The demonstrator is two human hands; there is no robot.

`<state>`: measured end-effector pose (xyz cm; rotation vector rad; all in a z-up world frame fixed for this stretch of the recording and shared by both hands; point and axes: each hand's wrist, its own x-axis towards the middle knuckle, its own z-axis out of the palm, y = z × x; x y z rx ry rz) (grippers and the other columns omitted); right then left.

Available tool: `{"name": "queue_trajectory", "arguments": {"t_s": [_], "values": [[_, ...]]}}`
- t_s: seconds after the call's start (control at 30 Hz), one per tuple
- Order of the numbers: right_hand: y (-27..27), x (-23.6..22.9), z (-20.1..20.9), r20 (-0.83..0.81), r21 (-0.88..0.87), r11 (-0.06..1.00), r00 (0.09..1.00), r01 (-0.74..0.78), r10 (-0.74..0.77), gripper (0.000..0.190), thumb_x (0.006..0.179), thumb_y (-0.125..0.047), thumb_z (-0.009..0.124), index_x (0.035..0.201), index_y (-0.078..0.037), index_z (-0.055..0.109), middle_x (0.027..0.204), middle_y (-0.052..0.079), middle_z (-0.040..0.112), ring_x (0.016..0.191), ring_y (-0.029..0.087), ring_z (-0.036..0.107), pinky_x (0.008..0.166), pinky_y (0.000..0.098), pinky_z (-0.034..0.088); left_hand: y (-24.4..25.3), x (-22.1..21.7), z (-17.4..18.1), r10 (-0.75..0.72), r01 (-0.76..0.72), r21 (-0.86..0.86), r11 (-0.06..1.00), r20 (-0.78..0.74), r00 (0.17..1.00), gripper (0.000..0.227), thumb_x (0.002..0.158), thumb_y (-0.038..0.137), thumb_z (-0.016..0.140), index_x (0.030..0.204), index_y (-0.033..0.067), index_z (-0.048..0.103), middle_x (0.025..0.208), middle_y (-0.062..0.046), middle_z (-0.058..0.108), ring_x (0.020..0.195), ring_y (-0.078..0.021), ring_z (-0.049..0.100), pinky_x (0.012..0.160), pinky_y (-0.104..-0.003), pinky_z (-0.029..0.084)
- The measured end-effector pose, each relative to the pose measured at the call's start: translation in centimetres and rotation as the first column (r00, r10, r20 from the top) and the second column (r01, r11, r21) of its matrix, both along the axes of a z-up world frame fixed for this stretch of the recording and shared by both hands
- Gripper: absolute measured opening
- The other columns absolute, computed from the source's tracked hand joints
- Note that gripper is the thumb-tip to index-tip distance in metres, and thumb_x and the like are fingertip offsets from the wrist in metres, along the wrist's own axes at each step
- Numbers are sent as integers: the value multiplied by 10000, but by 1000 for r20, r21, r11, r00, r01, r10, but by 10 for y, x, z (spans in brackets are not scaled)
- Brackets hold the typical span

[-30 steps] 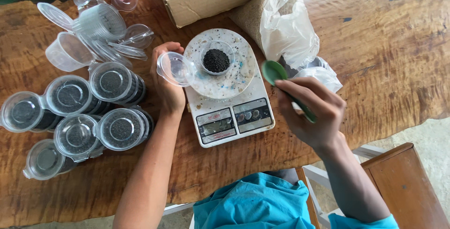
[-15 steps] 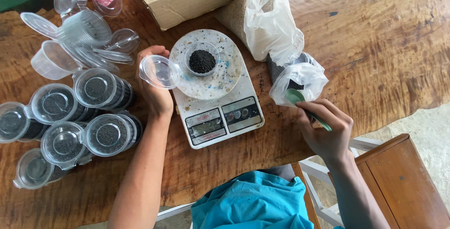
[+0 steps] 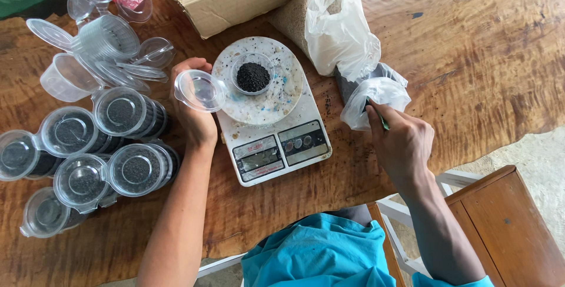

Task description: The person fills small containers with black pellets by using a spoon to scoop them from a bag onto a scale and then into the containers.

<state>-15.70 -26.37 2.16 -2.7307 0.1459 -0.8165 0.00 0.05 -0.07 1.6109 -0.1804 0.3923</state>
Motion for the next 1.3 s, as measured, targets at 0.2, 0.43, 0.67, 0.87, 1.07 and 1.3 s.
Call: {"name": "queue_trajectory", "arguments": {"t_s": [0.2, 0.43, 0.67, 0.87, 1.07, 1.3], "values": [[-5, 0, -9, 4, -81, 996, 999, 44, -44, 78, 909, -193, 642, 936, -165, 710, 567, 55, 585, 542, 277, 609, 453, 333, 458, 0, 1, 1, -2, 2, -26, 1000, -9, 1000, 409, 938, 382, 281, 954, 89, 566, 824, -54, 540, 754, -96, 531, 650, -190, 433], [-2, -7, -4, 70, -90, 995, 997, -34, 40, 92, 895, -148, 647, 973, -152, 696, 637, 48, 589, 570, 257, 605, 479, 310, 462, 0, 0, 0, -4, 3, -9, 1000, -11, 1000, 412, 945, 386, 281, 959, 85, 562, 829, -64, 542, 754, -105, 532, 653, -199, 441], [-2, -10, -4, 150, -39, 994, 983, -105, 110, 152, 823, -64, 685, 961, -126, 701, 758, 44, 632, 620, 229, 626, 494, 287, 476, -1, 0, 0, -13, 13, 14, 1000, 4, 1000, 409, 947, 375, 274, 960, 81, 558, 831, -74, 541, 763, -122, 540, 660, -210, 448], [-2, -14, -4, 178, 29, 986, 972, -164, 157, 193, 793, -31, 689, 968, -110, 712, 792, 60, 649, 638, 234, 636, 492, 291, 483, 0, 1, -2, -10, 10, 13, 1000, 9, 1000, 420, 944, 386, 271, 961, 83, 560, 835, -73, 547, 765, -118, 542, 660, -209, 450], [0, -21, 2, 281, 98, 965, 937, -245, 209, 166, 763, 40, 681, 906, -38, 713, 752, 105, 645, 542, 220, 594, 473, 286, 468, 1, 0, -2, -14, 14, 6, 1000, 7, 1000, 418, 943, 392, 275, 968, 86, 558, 835, -70, 543, 765, -116, 540, 665, -209, 447], [6, -27, 8, 329, 150, 942, 914, -301, 240, 142, 733, 53, 684, 856, -12, 714, 735, 106, 649, 507, 176, 573, 465, 273, 469, 0, -1, 2, 2, -1, -20, 1000, 12, 1000, 408, 944, 388, 286, 958, 85, 559, 838, -70, 540, 774, -123, 536, 674, -218, 443]]}}
